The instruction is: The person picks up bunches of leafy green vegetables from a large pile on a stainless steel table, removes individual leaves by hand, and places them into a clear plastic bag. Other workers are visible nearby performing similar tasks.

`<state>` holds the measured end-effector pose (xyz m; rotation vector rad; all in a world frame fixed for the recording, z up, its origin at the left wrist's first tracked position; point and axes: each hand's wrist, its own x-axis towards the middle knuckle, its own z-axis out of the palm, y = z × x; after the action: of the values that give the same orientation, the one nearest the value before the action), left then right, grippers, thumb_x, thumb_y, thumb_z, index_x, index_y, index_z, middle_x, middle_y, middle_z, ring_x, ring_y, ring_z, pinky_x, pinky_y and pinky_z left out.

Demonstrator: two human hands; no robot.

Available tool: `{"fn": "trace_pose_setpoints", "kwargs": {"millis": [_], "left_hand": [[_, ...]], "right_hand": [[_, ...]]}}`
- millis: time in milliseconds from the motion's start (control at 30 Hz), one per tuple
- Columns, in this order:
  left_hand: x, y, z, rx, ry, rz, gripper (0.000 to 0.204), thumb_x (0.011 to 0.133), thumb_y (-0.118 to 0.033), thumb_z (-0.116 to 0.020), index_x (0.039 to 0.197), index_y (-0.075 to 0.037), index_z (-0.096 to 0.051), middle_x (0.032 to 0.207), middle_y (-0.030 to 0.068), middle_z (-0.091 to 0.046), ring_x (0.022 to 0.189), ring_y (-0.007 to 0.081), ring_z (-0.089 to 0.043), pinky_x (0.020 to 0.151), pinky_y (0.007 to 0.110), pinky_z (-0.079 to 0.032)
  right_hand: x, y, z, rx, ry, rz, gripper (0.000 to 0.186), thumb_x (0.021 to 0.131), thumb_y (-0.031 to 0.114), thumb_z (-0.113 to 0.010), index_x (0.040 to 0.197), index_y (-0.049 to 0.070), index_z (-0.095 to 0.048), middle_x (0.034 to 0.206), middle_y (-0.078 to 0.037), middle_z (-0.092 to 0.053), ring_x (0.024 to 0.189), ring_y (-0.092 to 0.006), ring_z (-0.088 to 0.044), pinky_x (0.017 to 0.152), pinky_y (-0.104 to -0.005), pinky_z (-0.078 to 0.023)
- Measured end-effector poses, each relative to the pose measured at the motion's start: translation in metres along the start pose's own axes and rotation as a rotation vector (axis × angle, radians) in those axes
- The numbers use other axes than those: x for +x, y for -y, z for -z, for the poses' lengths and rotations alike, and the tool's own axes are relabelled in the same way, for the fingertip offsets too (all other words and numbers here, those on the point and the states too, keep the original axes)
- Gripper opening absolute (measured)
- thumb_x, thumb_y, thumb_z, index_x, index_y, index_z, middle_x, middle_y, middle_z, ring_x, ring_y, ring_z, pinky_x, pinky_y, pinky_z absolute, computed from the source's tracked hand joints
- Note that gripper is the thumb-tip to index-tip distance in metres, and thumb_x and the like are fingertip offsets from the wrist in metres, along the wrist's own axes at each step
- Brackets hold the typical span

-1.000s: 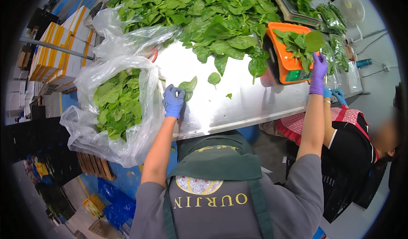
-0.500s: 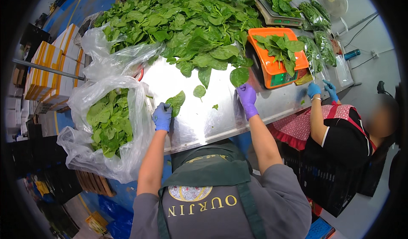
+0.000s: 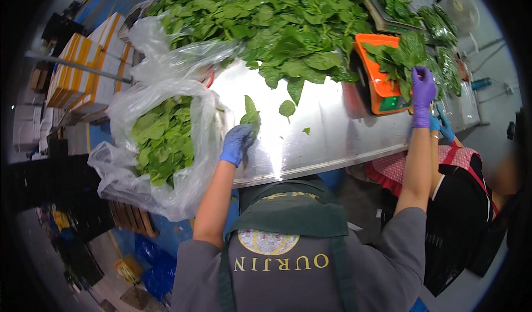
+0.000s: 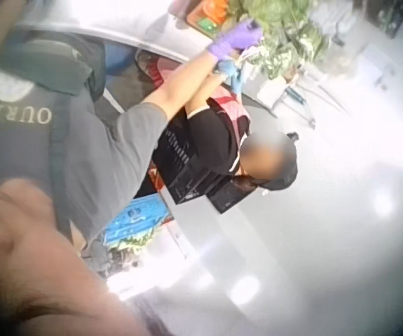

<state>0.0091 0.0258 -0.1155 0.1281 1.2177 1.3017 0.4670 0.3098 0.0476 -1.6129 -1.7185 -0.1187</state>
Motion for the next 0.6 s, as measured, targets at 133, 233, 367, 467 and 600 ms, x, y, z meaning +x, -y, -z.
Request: {"fn": "trace_pose_setpoints", "kwargs": {"millis": [133, 233, 367, 467, 600], "left_hand": [[-0.010, 0.000, 0.015, -0.184, -0.026, 0.013, 0.013, 0.086, -0.013, -0.058, 0.094, -0.003, -0.060, 0.079, 0.0034, -0.063, 0.065, 0.0104, -0.057, 0.053, 0.020, -0.045], [-0.011, 0.007, 0.024, -0.252, -0.132, -0.012, 0.016, 0.087, -0.015, -0.056, 0.098, -0.004, -0.060, 0.082, 0.0024, -0.063, 0.065, 0.0088, -0.057, 0.053, 0.019, -0.046], [-0.009, 0.017, 0.039, -0.249, -0.182, -0.082, 0.015, 0.089, -0.016, -0.053, 0.097, -0.005, -0.059, 0.081, 0.0012, -0.063, 0.064, 0.0080, -0.057, 0.051, 0.018, -0.045], [-0.019, 0.016, 0.035, -0.227, -0.236, -0.099, 0.013, 0.091, -0.016, -0.049, 0.095, -0.008, -0.058, 0.080, -0.0006, -0.061, 0.064, 0.0079, -0.056, 0.052, 0.019, -0.045], [-0.032, 0.018, 0.031, -0.199, -0.226, -0.094, 0.013, 0.092, -0.016, -0.045, 0.096, -0.010, -0.056, 0.080, -0.0011, -0.060, 0.064, 0.0081, -0.056, 0.051, 0.020, -0.044]], "right_hand": [[-0.018, 0.023, -0.023, -0.042, 0.019, 0.210, 0.027, 0.077, 0.021, -0.065, 0.099, 0.007, -0.059, 0.096, -0.013, -0.061, 0.088, -0.0282, -0.058, 0.076, -0.0356, -0.046], [-0.100, 0.099, -0.055, 0.451, 0.384, 0.130, 0.030, 0.074, 0.013, -0.064, 0.103, 0.007, -0.059, 0.095, -0.010, -0.061, 0.085, -0.0246, -0.058, 0.075, -0.0337, -0.046], [-0.226, 0.178, -0.124, 0.510, 0.807, 0.276, 0.028, 0.071, 0.013, -0.065, 0.099, 0.011, -0.061, 0.095, -0.010, -0.060, 0.087, -0.0261, -0.057, 0.078, -0.0368, -0.044], [-0.250, 0.237, -0.148, 0.455, 0.765, 0.471, 0.023, 0.078, 0.009, -0.055, 0.100, 0.009, -0.062, 0.096, -0.013, -0.058, 0.086, -0.0304, -0.055, 0.076, -0.0396, -0.045], [-0.258, 0.257, -0.179, 0.299, 0.811, 0.613, 0.019, 0.078, 0.007, -0.052, 0.093, 0.009, -0.063, 0.093, -0.011, -0.057, 0.089, -0.0310, -0.054, 0.075, -0.0411, -0.044]]}}
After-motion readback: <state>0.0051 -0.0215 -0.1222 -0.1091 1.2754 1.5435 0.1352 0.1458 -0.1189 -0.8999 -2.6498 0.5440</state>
